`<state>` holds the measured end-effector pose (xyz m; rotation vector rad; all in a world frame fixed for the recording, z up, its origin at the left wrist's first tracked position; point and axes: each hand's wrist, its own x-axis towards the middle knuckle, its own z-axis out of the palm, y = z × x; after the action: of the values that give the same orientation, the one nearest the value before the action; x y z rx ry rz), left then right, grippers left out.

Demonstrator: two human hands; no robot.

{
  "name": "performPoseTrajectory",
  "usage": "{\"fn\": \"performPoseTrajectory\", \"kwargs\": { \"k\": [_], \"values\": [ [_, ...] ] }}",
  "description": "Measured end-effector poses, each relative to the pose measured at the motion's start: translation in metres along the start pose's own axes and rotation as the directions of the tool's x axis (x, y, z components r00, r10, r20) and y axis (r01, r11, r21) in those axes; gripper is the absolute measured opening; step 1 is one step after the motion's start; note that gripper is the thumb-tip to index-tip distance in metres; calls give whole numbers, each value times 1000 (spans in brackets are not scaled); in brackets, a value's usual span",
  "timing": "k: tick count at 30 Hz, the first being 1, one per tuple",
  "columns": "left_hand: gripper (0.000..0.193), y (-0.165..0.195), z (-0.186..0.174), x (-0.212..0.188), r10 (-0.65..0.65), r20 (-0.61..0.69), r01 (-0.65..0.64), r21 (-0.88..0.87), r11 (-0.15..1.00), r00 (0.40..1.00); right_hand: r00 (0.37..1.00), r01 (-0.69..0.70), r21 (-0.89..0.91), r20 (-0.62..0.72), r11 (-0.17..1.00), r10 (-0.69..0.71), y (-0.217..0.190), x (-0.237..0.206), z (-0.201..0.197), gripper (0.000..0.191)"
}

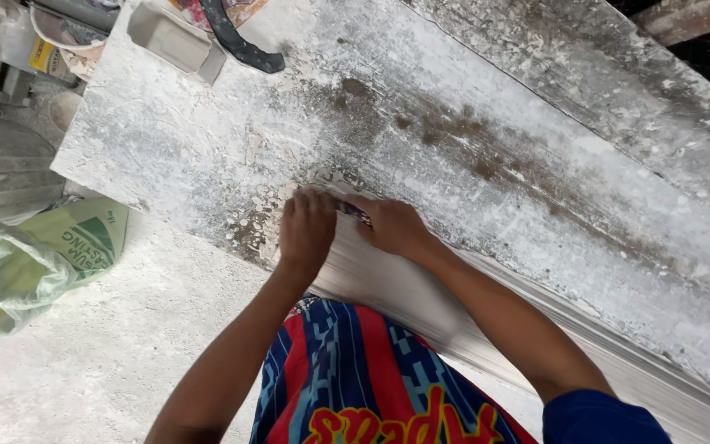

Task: The person smooths a long white molding piece on a workbench using a utility knife and their hands. They repeatedly scrape and rub the surface and edges to remove imperfections, repositioning the molding as needed.

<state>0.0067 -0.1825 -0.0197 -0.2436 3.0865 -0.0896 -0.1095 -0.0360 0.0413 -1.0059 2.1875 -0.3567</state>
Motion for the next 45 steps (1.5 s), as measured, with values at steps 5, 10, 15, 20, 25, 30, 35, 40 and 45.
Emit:
{"fn": "performPoseTrajectory", "kwargs": {
  "k": [5, 10, 15, 20, 25, 30, 35, 40, 45],
  "values": [
    [33, 11, -17, 3, 78, 120, -56, -172, 983, 990, 995, -69, 31, 78, 997, 66, 7, -23, -11, 53],
    [31, -9, -47, -22, -76, -255, -4, -298, 954, 964, 976, -216, 200, 59, 956, 209, -20, -18, 14, 63],
    [37, -20, -52, -44, -52, 445, 447, -895, 15, 894, 864, 376, 518, -495, 768, -89, -59, -27, 92, 86],
    [40, -25, -53, -13, 222, 313, 185, -870, 457, 924, 963, 3, 466, -238, 885, 122, -17, -113, 123, 83],
    [36, -63, -45, 34, 742, 91, -689, -309, 656, 665, 518, -710, 313, -376, 631, 769, 53, -216, 163, 93],
    [54, -82, -40, 89, 935, 96, -935, -73, 348, 341, 78, -663, 746, -12, 61, 997, 80, -271, 215, 141],
    [53, -87, -61, 134, 968, 199, -987, -23, 160, 152, 127, -602, 742, -276, 295, 953, 70, -268, 215, 148],
    [36, 73, -40, 106, 995, 45, -985, -141, 95, 89, 51, -540, 840, -39, 60, 998, 54, -268, 191, 149],
    [29, 148, -33, 98, 995, 17, -972, -216, 96, 94, 36, -517, 849, -102, 106, 994, 43, -271, 189, 147]
  ]
}}
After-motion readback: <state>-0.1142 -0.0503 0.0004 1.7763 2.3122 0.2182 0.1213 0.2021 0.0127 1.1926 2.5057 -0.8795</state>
